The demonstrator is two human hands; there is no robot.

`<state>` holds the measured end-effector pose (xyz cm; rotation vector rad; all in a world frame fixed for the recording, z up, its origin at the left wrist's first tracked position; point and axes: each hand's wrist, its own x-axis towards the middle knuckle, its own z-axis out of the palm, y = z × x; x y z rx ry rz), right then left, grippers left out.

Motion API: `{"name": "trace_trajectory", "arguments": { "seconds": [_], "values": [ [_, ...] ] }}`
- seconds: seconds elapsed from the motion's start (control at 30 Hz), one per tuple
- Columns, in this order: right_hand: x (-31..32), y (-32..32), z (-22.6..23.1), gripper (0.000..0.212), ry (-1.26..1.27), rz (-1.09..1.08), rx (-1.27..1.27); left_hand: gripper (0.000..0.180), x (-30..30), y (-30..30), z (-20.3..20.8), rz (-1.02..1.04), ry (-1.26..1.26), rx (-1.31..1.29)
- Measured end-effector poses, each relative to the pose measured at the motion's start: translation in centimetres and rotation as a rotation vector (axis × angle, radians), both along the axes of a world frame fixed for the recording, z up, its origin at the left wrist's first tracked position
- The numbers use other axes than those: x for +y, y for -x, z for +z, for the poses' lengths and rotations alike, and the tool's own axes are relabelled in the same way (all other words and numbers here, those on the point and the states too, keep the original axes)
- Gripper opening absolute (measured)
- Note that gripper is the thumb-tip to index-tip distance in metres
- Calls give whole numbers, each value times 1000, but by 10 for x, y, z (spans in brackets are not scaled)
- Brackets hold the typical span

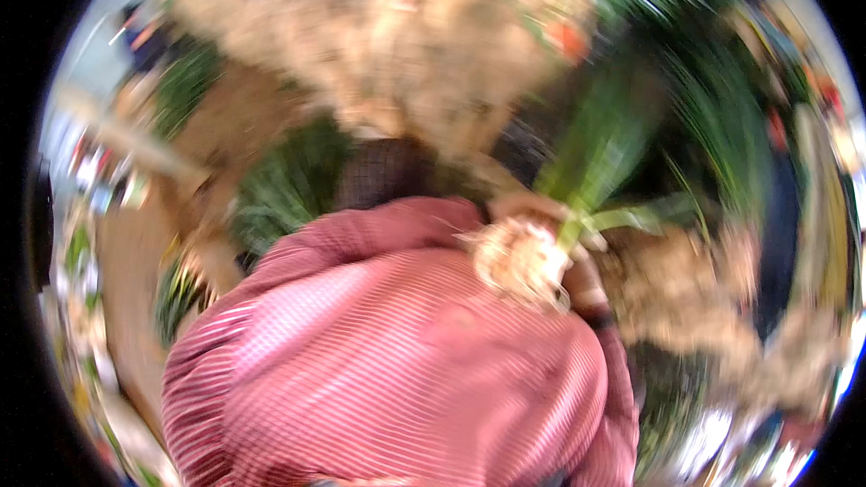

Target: The person cleans a bunch of green onions by hand, peeling away outer layers and debris from the bulbs and stalks before placing them in a new bundle.

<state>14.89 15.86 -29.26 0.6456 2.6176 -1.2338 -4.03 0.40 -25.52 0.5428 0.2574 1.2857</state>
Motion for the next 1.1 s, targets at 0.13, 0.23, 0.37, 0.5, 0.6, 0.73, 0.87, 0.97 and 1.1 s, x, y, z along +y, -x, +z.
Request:
{"name": "trace_trajectory", "arguments": {
  "seconds": [0.13,0.23,0.37,0.5,0.6,0.73,0.87,0.97,1.1],
  "values": [
    [-35,-5,-18,21,-257,175,-249,47,-29,4,45,88,151,-160],
    [-25,6,55,24,-357,220,-86,46,-13,10,38,65,194,-138],
    [16,-33,85,23,-625,-155,314,60,-7,-9,34,-18,135,-111],
    [81,-45,133,21,-807,-635,346,49,-6,-13,35,-76,-29,-235],
    [133,-57,119,28,-1123,-582,223,39,-7,-10,45,-76,-150,-250],
    [160,-64,106,25,-1047,-481,397,33,-5,-1,65,8,-261,-224],
    [106,-68,112,23,-543,-604,572,34,-2,7,71,190,-145,-112],
    [110,-66,95,20,-378,-759,531,34,-1,8,63,248,-62,-76],
    [130,-72,37,22,-496,-582,631,27,2,4,63,237,-7,-6]
  ]
}}
